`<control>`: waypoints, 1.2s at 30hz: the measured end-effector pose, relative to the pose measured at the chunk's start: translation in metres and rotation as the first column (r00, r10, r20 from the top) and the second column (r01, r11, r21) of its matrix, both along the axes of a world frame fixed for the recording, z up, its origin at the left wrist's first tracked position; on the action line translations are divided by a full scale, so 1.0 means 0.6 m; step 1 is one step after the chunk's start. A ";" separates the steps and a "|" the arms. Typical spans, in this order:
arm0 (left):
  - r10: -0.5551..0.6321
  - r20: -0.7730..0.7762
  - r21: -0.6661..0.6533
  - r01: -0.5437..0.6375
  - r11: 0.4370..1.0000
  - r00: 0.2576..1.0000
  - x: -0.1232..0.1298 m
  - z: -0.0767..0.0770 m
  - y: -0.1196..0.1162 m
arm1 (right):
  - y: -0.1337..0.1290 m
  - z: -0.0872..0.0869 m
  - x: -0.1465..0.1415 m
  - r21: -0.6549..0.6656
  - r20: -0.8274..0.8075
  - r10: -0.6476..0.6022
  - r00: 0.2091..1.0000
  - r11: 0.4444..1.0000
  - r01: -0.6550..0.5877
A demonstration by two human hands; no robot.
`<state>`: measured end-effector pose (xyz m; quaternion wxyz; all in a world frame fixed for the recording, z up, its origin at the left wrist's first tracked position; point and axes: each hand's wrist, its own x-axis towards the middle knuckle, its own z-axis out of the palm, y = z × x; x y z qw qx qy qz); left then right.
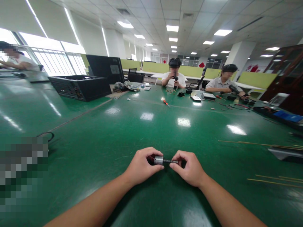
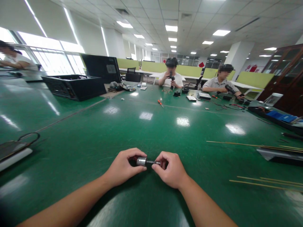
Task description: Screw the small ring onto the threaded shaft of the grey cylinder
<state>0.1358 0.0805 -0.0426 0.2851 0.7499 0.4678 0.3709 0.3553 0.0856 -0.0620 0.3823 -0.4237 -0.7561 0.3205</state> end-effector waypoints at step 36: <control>0.038 0.045 -0.062 -0.036 0.997 0.998 -0.002 0.001 0.004 | 0.005 -0.003 0.005 0.046 -0.018 -0.052 0.998 0.998 0.053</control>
